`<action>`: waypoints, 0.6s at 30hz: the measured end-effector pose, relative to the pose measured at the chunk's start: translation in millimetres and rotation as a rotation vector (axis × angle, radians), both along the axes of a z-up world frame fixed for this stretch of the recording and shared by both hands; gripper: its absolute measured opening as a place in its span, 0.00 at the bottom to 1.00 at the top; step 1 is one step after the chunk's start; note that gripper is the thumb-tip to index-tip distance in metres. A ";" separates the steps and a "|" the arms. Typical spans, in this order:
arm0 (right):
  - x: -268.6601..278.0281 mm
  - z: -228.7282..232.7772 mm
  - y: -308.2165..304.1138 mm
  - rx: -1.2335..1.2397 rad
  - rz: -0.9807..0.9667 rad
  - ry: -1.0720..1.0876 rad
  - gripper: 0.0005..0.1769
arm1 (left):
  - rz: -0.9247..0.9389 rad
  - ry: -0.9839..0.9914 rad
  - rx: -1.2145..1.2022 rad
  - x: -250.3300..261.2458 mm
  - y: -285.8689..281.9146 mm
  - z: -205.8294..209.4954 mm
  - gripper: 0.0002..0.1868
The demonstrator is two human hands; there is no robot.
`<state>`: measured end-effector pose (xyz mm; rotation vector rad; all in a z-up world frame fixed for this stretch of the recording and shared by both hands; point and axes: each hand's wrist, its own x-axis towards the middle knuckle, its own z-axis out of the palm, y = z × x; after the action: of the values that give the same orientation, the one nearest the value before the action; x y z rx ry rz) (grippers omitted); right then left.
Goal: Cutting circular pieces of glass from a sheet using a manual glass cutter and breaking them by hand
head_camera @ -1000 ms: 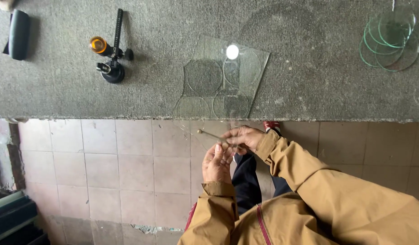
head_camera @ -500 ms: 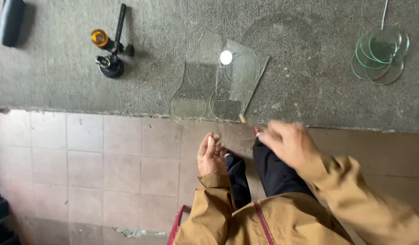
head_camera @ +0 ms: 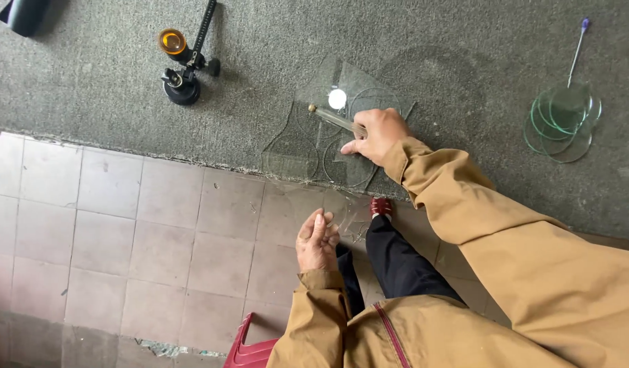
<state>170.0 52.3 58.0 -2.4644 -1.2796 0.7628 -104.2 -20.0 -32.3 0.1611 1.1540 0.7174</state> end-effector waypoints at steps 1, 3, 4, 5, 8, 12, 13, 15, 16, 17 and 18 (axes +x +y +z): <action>-2.6 3.5 -0.3 0.006 0.004 0.003 0.23 | 0.004 0.003 0.006 -6.3 -3.6 10.2 0.15; -6.0 9.9 -5.1 0.048 -0.042 0.039 0.22 | -0.003 0.012 -0.030 -17.4 -14.3 30.0 0.15; -6.5 15.5 -7.9 0.050 -0.043 0.040 0.22 | -0.004 0.013 -0.028 -20.3 -13.4 37.3 0.15; -9.9 20.9 -15.3 0.061 -0.070 0.095 0.22 | -0.002 -0.019 -0.011 -26.5 -17.2 46.7 0.19; -21.1 56.6 -66.0 0.132 -0.129 0.274 0.20 | -0.045 -0.023 0.052 -35.3 -23.9 82.1 0.20; -56.7 69.1 -152.1 0.361 -0.610 0.754 0.11 | -0.125 -0.047 0.123 -19.0 -26.1 70.9 0.18; -63.8 69.9 -165.8 0.376 -0.632 0.738 0.11 | -0.151 -0.062 0.124 -9.9 -26.1 76.7 0.18; -78.5 70.3 -194.6 0.426 -0.801 1.016 0.17 | -0.209 -0.113 0.121 8.9 -29.5 88.8 0.16; -81.4 81.5 -196.3 0.446 -0.824 1.000 0.17 | -0.237 -0.128 0.120 19.1 -30.3 99.0 0.16; -85.3 92.2 -199.0 0.508 -0.823 1.049 0.16 | -0.288 -0.136 0.115 27.8 -33.0 109.8 0.15; -89.0 103.0 -201.8 0.571 -0.820 1.095 0.15 | -0.338 -0.145 0.111 36.4 -36.4 120.8 0.14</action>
<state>81.0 -149.5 161.0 -1.4293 -0.0259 1.0371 -67.8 -56.4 88.5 0.3819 0.9195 0.4836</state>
